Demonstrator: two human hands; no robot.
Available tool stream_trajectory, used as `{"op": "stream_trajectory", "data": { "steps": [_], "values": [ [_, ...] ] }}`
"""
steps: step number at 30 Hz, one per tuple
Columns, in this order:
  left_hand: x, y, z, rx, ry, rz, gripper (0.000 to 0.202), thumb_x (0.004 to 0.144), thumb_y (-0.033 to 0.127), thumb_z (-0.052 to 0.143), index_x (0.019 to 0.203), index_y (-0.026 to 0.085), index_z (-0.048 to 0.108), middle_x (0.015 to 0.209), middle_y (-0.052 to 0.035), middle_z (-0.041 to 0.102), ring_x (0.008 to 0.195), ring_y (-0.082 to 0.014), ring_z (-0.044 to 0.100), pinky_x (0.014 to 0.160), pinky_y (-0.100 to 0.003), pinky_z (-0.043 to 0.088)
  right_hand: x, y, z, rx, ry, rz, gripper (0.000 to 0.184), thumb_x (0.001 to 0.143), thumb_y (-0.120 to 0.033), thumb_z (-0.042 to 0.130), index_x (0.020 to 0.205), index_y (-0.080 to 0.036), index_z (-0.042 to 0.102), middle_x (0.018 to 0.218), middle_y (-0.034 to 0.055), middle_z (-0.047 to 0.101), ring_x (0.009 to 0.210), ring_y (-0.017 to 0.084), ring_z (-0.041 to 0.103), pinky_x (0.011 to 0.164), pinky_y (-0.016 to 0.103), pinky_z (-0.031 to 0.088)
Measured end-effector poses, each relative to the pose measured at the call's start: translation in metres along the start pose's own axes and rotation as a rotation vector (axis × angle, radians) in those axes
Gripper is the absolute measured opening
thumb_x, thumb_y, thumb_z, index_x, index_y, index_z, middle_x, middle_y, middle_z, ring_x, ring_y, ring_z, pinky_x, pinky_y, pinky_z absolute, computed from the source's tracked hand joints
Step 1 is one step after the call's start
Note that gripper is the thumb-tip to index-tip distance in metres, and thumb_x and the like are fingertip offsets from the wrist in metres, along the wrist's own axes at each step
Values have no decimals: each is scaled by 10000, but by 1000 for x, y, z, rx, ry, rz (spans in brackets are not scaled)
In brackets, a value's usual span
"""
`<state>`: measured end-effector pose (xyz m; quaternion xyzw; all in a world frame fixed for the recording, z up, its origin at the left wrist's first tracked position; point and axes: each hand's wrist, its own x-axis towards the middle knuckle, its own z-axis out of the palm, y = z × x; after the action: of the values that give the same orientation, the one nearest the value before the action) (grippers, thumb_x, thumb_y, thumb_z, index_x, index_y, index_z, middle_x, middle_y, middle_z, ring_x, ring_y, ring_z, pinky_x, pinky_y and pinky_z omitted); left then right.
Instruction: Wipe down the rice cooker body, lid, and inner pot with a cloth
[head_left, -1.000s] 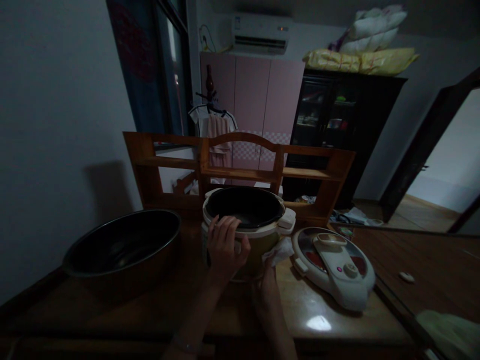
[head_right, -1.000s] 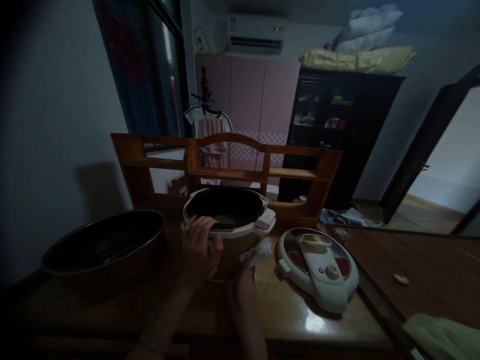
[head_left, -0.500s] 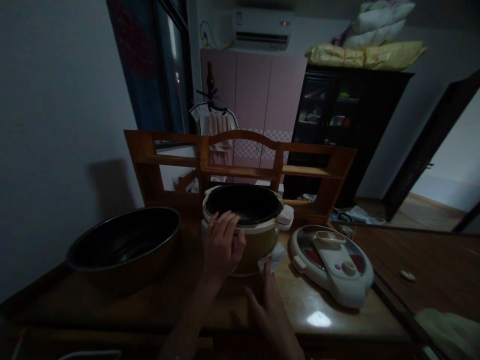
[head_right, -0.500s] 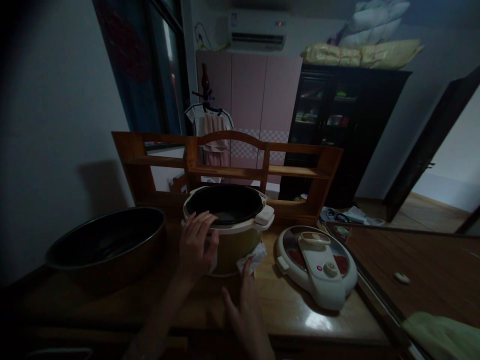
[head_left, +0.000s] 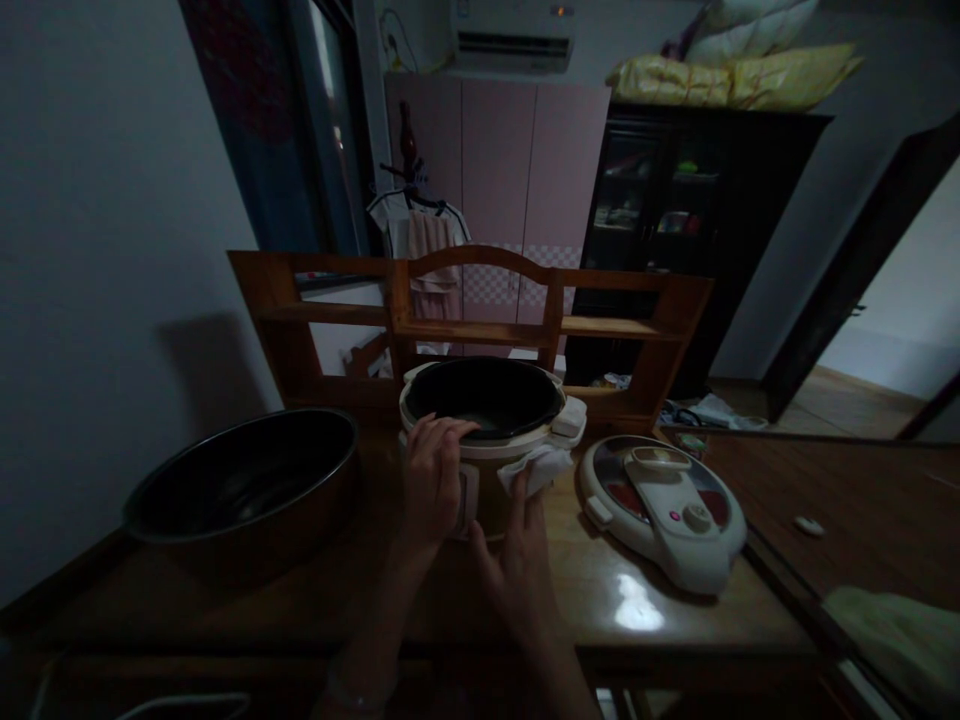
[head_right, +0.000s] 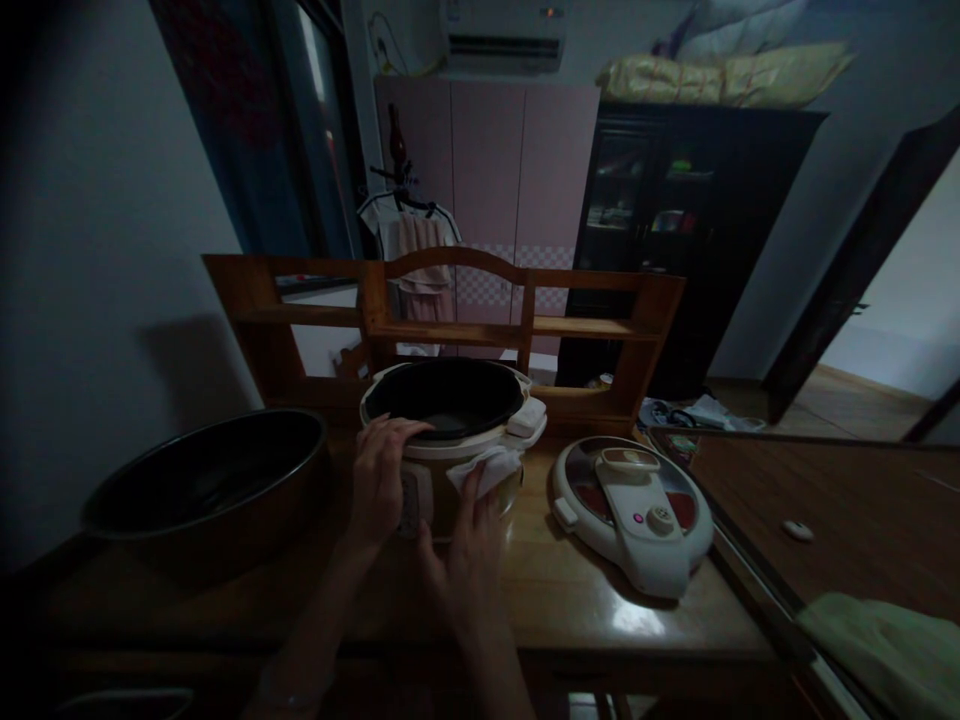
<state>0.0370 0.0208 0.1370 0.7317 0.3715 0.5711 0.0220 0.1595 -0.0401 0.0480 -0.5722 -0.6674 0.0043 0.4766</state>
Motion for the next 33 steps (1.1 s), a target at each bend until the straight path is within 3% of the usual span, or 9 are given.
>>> {"op": "stream_trajectory", "data": {
  "steps": [6,11,20,27,33],
  "values": [
    [0,0,0,1,0,-3,494,1032,246,180,1093,225,670,1148,-32,680,1117,-167,576,1144,-443,290,1,-3,14,-97,5,-82,886,918,-384,531,1567,-118,-11,1612,168,185,1498,351,93,1149,606,263],
    [0,-1,2,1,26,-2,476,1028,244,200,1083,221,672,1115,-31,683,1100,-169,582,1138,-443,301,-5,-4,22,-168,2,-131,794,935,-387,520,1571,-157,104,1608,138,222,1493,347,136,1162,616,243],
    [0,-2,1,3,27,10,438,1023,228,242,1099,224,674,1107,-32,682,1099,-171,583,1142,-440,304,-36,4,33,-223,-42,-95,866,937,-456,534,1572,-146,34,1620,152,157,1494,344,127,1161,609,268],
    [1,-2,-2,6,-8,20,440,1023,223,244,1133,227,670,1122,-37,679,1101,-175,582,1137,-446,305,-70,11,46,-234,-46,2,955,896,-529,572,1572,-125,32,1614,176,151,1491,384,73,1115,641,318],
    [0,-3,-1,-3,2,22,427,1022,218,262,1126,238,675,1101,-22,687,1088,-167,589,1141,-441,300,-81,11,46,-215,-59,62,966,889,-556,570,1570,-104,55,1611,184,126,1489,384,97,1124,637,305]
  ]
}}
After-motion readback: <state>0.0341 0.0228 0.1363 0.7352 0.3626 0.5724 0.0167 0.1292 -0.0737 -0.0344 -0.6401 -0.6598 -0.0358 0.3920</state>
